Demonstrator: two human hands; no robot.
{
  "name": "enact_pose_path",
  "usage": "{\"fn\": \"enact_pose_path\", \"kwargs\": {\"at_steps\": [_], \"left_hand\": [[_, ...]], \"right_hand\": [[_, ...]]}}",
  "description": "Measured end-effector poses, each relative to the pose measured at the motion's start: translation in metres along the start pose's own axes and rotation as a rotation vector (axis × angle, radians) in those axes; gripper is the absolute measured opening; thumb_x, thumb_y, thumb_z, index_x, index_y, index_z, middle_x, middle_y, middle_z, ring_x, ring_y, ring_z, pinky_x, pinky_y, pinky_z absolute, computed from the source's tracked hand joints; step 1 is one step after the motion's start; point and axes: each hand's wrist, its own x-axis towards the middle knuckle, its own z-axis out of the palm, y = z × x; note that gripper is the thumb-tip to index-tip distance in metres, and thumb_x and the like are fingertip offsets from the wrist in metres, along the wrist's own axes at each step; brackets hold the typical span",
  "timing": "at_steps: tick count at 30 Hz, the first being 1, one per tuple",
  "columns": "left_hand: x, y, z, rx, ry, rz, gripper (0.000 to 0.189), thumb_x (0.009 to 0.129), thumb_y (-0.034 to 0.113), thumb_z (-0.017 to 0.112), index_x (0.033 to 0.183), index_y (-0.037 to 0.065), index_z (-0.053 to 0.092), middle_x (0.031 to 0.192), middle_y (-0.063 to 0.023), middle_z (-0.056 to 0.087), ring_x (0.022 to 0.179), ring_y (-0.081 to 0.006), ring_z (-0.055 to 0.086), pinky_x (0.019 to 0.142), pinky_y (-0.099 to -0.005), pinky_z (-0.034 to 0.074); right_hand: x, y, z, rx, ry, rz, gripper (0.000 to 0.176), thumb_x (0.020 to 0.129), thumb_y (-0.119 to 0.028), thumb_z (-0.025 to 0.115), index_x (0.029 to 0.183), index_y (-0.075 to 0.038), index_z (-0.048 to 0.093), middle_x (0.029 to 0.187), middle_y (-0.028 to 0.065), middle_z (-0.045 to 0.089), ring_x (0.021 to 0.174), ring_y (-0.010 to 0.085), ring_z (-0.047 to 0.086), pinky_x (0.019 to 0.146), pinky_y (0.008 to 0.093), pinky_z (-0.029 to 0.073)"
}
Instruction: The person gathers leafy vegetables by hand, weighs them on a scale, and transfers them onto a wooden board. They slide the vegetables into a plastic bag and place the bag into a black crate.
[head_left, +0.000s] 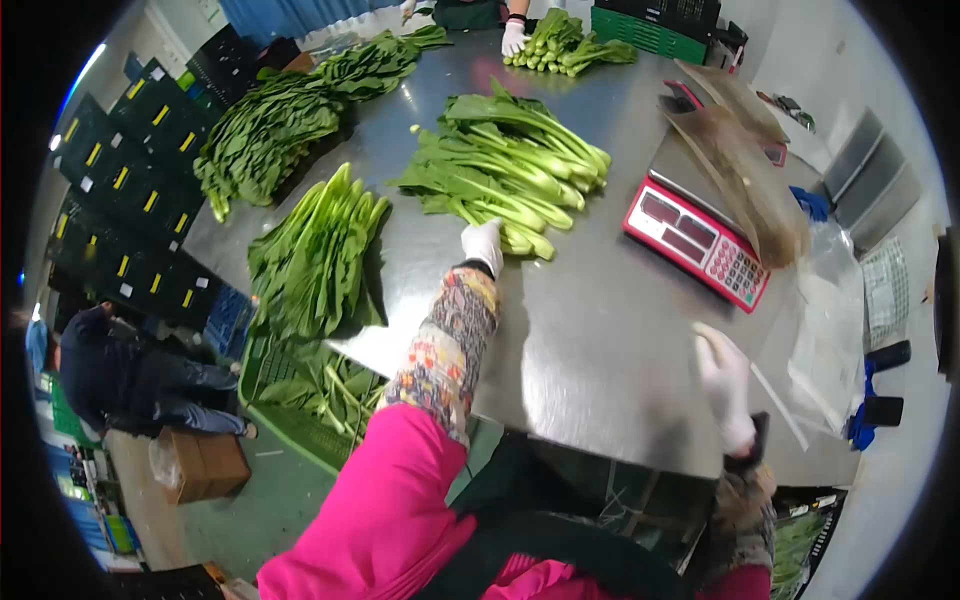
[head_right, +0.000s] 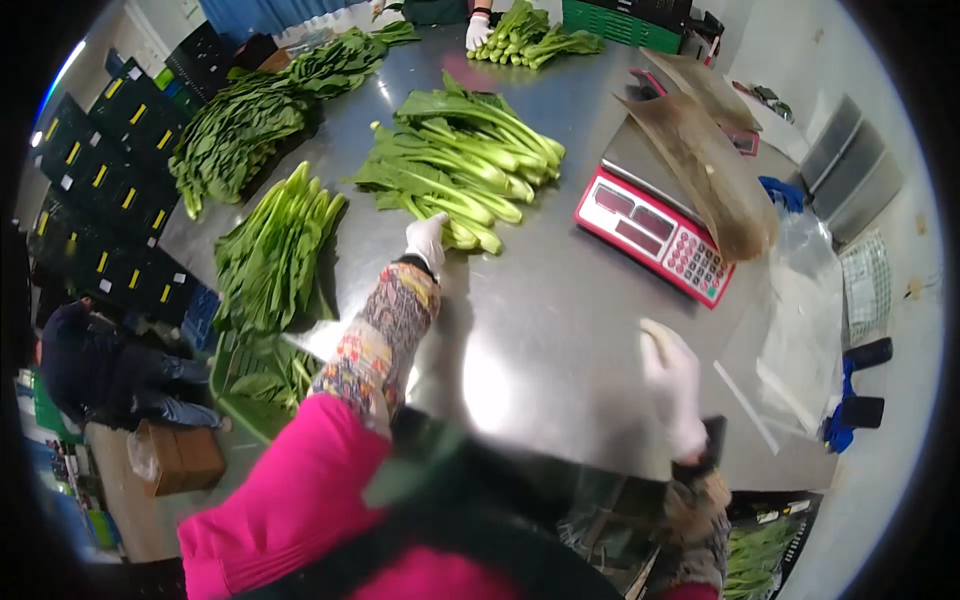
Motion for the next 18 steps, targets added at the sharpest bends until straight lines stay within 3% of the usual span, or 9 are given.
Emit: {"fn": "enact_pose_path", "kwargs": {"at_steps": [2, 5, 6, 8, 10, 11, 14, 16, 18], "left_hand": [[-0.001, -0.005, 0.005, -0.186, -0.205, 0.021, 0.027, 0.083, 0.005, 0.062, 0.108, -0.003, 0.057, 0.095, -0.0097, 0.065, 0.078, -0.0206, 0.062, 0.070, -0.0338, 0.050], [-0.014, 0.000, 0.001, -0.227, -0.193, -0.051, 0.033, 0.087, 0.009, 0.063, 0.117, -0.002, 0.053, 0.108, -0.0117, 0.062, 0.088, -0.0212, 0.061, 0.077, -0.0338, 0.050], [-0.004, -0.007, 0.001, -0.306, -0.205, -0.045, 0.035, 0.087, 0.009, 0.064, 0.119, -0.002, 0.052, 0.109, -0.0123, 0.062, 0.091, -0.0215, 0.061, 0.079, -0.0337, 0.050], [0.001, -0.011, 0.007, -0.365, -0.256, -0.162, 0.040, 0.086, 0.010, 0.066, 0.122, -0.003, 0.051, 0.112, -0.0127, 0.061, 0.096, -0.0224, 0.060, 0.082, -0.0329, 0.049], [0.000, -0.003, 0.021, -0.308, -0.145, -0.137, 0.041, 0.086, 0.011, 0.067, 0.120, -0.005, 0.052, 0.113, -0.0126, 0.061, 0.097, -0.0230, 0.060, 0.085, -0.0321, 0.048], [0.005, -0.001, 0.020, -0.396, -0.204, -0.211, 0.040, 0.086, 0.011, 0.067, 0.120, -0.006, 0.052, 0.113, -0.0126, 0.061, 0.097, -0.0233, 0.060, 0.084, -0.0323, 0.048], [0.000, 0.021, 0.005, -0.476, -0.342, -0.338, 0.036, 0.088, 0.012, 0.065, 0.120, 0.000, 0.053, 0.110, -0.0128, 0.062, 0.095, -0.0231, 0.062, 0.079, -0.0337, 0.052], [0.010, 0.013, -0.008, -0.468, -0.434, -0.373, 0.039, 0.088, 0.021, 0.065, 0.119, 0.001, 0.054, 0.108, -0.0124, 0.063, 0.096, -0.0253, 0.062, 0.084, -0.0360, 0.053], [0.019, 0.014, -0.015, -0.337, -0.345, -0.344, 0.037, 0.090, 0.021, 0.062, 0.120, 0.001, 0.053, 0.108, -0.0150, 0.063, 0.094, -0.0269, 0.063, 0.083, -0.0378, 0.053]], "right_hand": [[0.080, -0.026, 0.079, 0.131, -0.044, -0.059, 0.023, 0.090, -0.013, 0.057, 0.107, 0.001, 0.063, 0.109, 0.0164, 0.064, 0.100, 0.0286, 0.062, 0.089, 0.0317, 0.047], [0.179, -0.024, 0.183, -0.116, 0.002, -0.188, 0.033, 0.090, -0.024, 0.057, 0.113, 0.000, 0.059, 0.117, 0.0174, 0.059, 0.106, 0.0325, 0.058, 0.090, 0.0382, 0.046], [0.200, -0.024, 0.208, -0.139, -0.080, -0.116, 0.042, 0.087, -0.030, 0.061, 0.115, 0.001, 0.054, 0.117, 0.0227, 0.057, 0.105, 0.0355, 0.057, 0.088, 0.0421, 0.047], [0.212, -0.046, 0.239, -0.174, -0.110, 0.154, 0.051, 0.083, -0.036, 0.066, 0.114, 0.001, 0.049, 0.111, 0.0284, 0.056, 0.103, 0.0397, 0.057, 0.085, 0.0452, 0.047], [0.204, -0.055, 0.252, -0.093, -0.088, 0.250, 0.060, 0.079, -0.041, 0.069, 0.115, 0.001, 0.045, 0.112, 0.0330, 0.054, 0.103, 0.0447, 0.055, 0.084, 0.0478, 0.047], [0.197, -0.062, 0.255, 0.135, -0.155, 0.361, 0.060, 0.080, -0.041, 0.067, 0.116, 0.002, 0.045, 0.114, 0.0324, 0.054, 0.102, 0.0463, 0.055, 0.085, 0.0483, 0.047], [0.160, -0.064, 0.284, 0.013, -0.110, 0.229, 0.060, 0.088, -0.039, 0.056, 0.127, 0.005, 0.041, 0.110, 0.0337, 0.056, 0.101, 0.0455, 0.056, 0.088, 0.0467, 0.045], [0.150, -0.072, 0.290, -0.056, -0.141, 0.189, 0.055, 0.090, -0.034, 0.055, 0.131, 0.001, 0.041, 0.099, 0.0305, 0.061, 0.093, 0.0475, 0.059, 0.080, 0.0472, 0.048], [0.152, -0.093, 0.279, -0.114, -0.308, 0.231, 0.065, 0.091, -0.041, 0.050, 0.138, 0.000, 0.036, 0.092, 0.0317, 0.063, 0.090, 0.0462, 0.061, 0.079, 0.0462, 0.049]]}}
